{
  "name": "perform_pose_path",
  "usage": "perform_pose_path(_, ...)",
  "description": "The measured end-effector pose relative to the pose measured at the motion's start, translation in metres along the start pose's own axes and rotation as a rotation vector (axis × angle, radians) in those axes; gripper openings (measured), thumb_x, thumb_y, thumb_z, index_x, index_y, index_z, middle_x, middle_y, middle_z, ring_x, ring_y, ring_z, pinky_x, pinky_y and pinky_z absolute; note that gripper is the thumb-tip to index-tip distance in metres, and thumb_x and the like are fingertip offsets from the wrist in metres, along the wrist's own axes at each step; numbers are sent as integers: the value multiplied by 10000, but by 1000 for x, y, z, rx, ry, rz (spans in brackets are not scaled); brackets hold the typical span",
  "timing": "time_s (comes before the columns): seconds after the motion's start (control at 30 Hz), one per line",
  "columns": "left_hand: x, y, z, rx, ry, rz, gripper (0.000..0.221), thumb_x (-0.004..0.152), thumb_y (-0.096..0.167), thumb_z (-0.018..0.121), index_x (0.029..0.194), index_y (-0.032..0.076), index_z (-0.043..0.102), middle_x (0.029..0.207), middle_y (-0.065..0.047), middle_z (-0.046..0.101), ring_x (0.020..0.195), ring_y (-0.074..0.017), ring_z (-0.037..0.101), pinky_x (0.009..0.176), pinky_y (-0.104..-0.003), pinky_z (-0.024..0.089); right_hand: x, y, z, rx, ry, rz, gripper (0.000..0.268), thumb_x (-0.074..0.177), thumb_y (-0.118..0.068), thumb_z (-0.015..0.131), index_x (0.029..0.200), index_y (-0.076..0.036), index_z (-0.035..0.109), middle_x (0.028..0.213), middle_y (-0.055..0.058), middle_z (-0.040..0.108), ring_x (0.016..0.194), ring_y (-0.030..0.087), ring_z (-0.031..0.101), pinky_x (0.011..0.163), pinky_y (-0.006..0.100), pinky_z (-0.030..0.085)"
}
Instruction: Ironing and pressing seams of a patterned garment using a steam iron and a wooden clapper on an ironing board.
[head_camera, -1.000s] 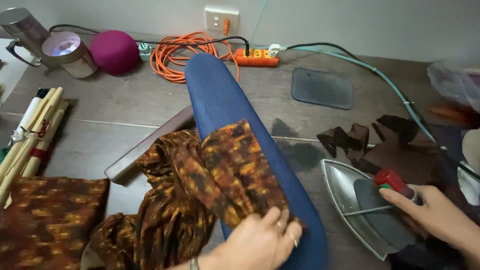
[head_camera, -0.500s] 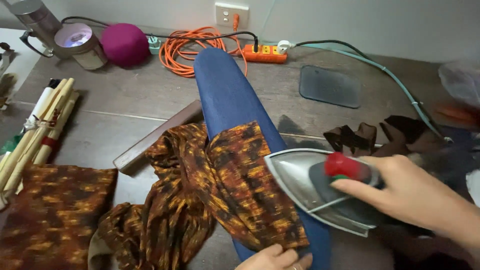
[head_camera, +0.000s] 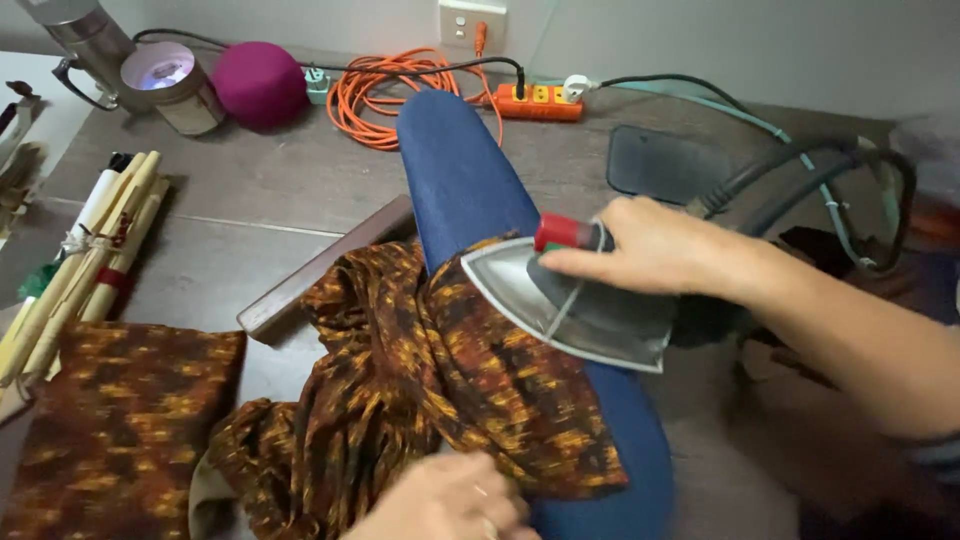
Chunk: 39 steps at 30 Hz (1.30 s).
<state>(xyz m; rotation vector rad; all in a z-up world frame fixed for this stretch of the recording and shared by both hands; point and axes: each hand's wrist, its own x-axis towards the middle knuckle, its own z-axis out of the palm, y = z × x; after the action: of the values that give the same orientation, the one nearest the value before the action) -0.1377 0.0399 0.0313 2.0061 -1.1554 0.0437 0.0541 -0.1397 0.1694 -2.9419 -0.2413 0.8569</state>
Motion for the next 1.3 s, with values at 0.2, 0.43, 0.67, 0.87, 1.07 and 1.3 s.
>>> perform_pose_path(0.2,-11,-32,-37,330,351,-212,170,851,127,719,717,78,626,654,-26,612,548,-141,531,446,-263,465,-46,23,17,-118,-260,-50,359,852,-574,606,938,-250,734,709,-77,708,551,60,639,529,202,505)
perform_pose_path(0.43,30,-62,-48,317,415,-384,181,941,234,547,999,81,626,1069,-75,629,998,-271,559,819,-403,462,-71,90,43,-95,-376,15,433,852,-633,727,726,-226,648,617,-76,553,553,80,536,587,232,385)
perform_pose_path(0.67,57,-126,-36,404,211,-473,507,931,393,544,1337,102,459,1459,-137,393,1398,-346,266,1080,-532,250,-59,128,31,339,-178,480,391,836,-441,690,1032,-128,818,879,32,813,759,154,744,641,243,475)
perform_pose_path(0.87,82,-163,-34,310,41,-660,593,938,500,446,1389,117,398,1554,-96,236,1456,-307,102,1077,-673,89,39,218,39,315,204,286,452,684,-434,847,938,-85,711,572,52,575,508,142,490,488,307,360)
perform_pose_path(1.07,71,-179,-24,263,117,-676,507,917,454,534,1353,213,437,1551,16,276,1451,-220,169,1077,-637,76,167,235,10,358,185,229,477,749,-295,812,1130,-72,631,509,117,598,435,207,522,514,327,416)
perform_pose_path(1.3,61,-197,-9,267,84,-755,514,884,500,560,1340,286,455,1567,99,258,1452,-175,166,1053,-663,75,299,265,-9,385,71,103,644,720,-256,845,1296,-124,587,521,122,543,431,198,481,443,326,373)
